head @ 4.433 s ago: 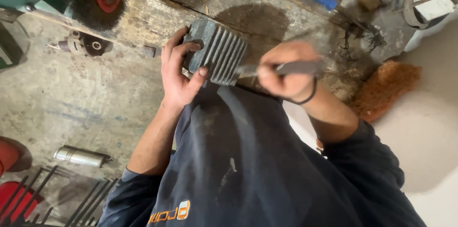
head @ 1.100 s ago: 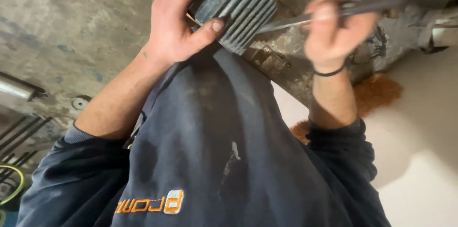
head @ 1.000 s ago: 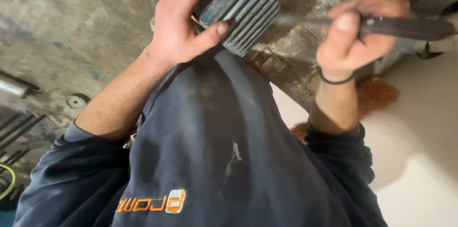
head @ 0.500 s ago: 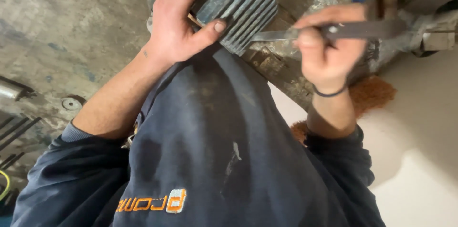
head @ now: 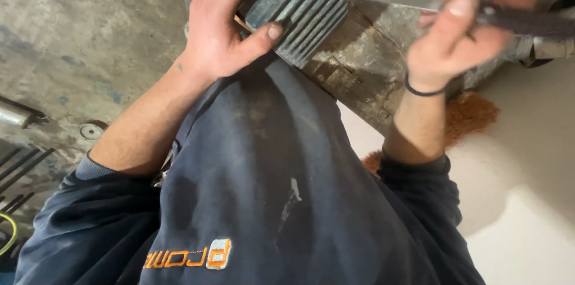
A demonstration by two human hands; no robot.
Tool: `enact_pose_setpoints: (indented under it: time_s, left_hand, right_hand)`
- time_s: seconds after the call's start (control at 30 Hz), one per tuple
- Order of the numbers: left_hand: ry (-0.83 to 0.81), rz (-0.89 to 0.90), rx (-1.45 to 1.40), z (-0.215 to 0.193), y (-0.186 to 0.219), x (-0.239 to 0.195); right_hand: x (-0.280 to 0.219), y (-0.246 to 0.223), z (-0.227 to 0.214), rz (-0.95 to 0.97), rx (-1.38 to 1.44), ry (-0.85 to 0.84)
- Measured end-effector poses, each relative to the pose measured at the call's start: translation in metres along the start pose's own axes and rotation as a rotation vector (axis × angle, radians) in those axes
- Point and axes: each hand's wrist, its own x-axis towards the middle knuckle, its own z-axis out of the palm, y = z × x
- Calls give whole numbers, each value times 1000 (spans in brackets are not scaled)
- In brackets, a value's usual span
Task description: Scraping and cleaning the fins of an engine cylinder part with a knife.
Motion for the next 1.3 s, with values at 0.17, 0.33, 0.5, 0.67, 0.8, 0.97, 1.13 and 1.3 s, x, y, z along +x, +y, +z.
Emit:
enact_pose_setpoints:
  time_s: [0.17,0.33,0.5,0.67,0.8,0.97,1.13,1.3]
  left_hand:
    - [-11,-38,27,7,-12,-9]
    - [-19,-65,-3,1,0,1]
    - [-4,-55,6,7,-9,-9]
    - [-9,-43,1,13,-14,-10]
    - [-4,-52,-6,10,-15,-9]
    - [-6,-117,-92,8,-9,-2]
    - [-15,-139,-123,5,-4,0]
    - [-15,-45,5,11,-1,2]
  right_hand:
    - [-21,-14,16,-64,98,6]
    - [-19,2,-1,20,43,71]
    - [-27,-10,21,-109,118,1]
    - [-25,2,1,-31,-5,119]
    - [-24,-24,27,-148,150,33]
    - [-24,6,22,-81,135,115]
    - [-24,-14,30,-114,177,203]
    - [-19,-10,43,-127,48,42]
